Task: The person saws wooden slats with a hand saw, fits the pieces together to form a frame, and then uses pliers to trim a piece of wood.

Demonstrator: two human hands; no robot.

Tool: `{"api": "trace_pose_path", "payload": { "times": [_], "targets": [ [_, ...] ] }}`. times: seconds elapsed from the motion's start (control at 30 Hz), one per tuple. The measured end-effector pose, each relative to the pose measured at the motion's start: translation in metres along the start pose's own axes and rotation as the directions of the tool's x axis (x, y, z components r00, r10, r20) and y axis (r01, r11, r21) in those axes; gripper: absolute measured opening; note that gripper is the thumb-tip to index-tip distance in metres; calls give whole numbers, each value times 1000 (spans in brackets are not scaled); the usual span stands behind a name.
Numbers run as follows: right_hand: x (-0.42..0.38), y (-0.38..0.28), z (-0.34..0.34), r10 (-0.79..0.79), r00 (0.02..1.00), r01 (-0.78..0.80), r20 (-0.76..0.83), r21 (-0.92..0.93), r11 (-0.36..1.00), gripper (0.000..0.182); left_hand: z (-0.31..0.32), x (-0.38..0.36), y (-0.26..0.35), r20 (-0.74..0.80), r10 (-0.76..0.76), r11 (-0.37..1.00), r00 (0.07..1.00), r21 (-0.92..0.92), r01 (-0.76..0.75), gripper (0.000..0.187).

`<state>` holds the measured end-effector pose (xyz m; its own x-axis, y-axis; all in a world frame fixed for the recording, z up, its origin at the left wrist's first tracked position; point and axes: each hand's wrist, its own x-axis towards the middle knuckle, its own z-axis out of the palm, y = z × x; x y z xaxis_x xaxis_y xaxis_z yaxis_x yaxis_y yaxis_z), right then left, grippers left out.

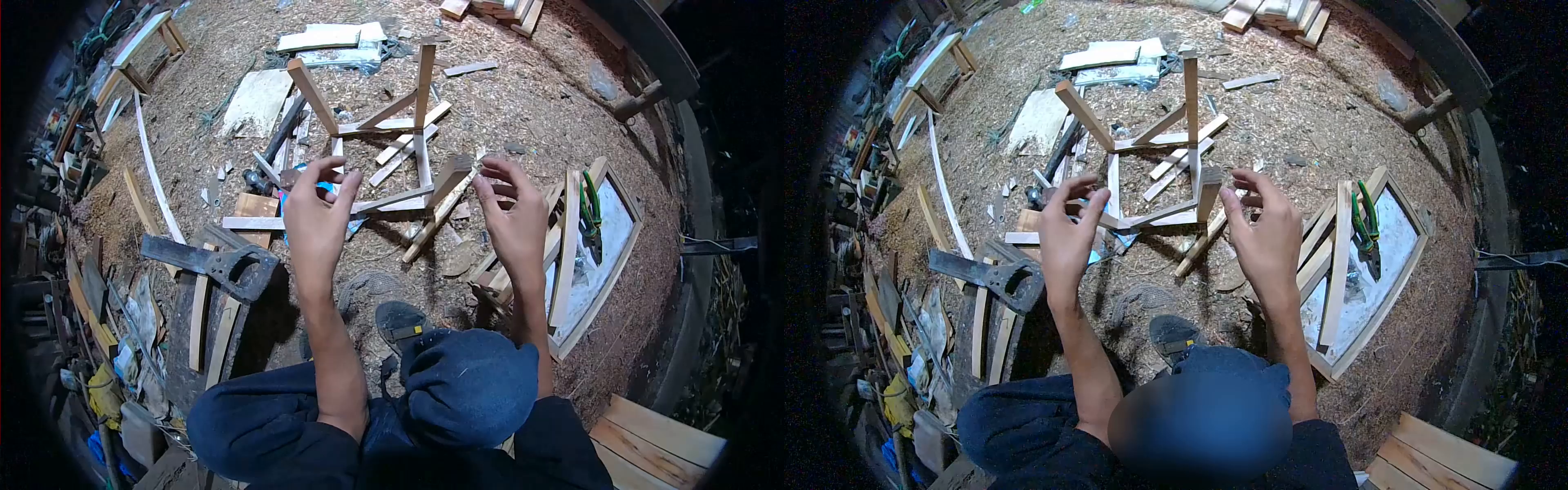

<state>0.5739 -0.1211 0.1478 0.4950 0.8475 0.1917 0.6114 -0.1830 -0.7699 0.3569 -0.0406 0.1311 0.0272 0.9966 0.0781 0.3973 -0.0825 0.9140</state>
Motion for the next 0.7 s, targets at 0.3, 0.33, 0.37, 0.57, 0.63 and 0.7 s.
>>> {"api": "trace_pose_path", "payload": {
  "times": [0.3,0.33,0.37,0.57,0.63,0.7],
  "targets": [
    [-8,2,1,82,996,-83,31,45,996,26,5,-1,-21,140,29,999,990,25,-33,21],
    [-9,7,1,36,999,-37,32,6,999,25,9,-2,-30,116,118,988,986,90,-129,18],
    [-8,8,1,-17,999,18,29,-30,999,25,11,-1,-35,92,215,961,972,155,-228,16],
    [-6,0,5,0,999,-1,37,23,1000,24,8,-3,-13,271,11,999,963,-43,1,14],
    [-5,-4,6,23,999,-22,28,-22,1000,24,5,-4,-8,268,-23,998,963,-54,39,15],
    [-4,-10,5,8,1000,-7,17,-40,999,23,2,-4,-11,267,-25,995,963,-91,51,16]
  ]
}}
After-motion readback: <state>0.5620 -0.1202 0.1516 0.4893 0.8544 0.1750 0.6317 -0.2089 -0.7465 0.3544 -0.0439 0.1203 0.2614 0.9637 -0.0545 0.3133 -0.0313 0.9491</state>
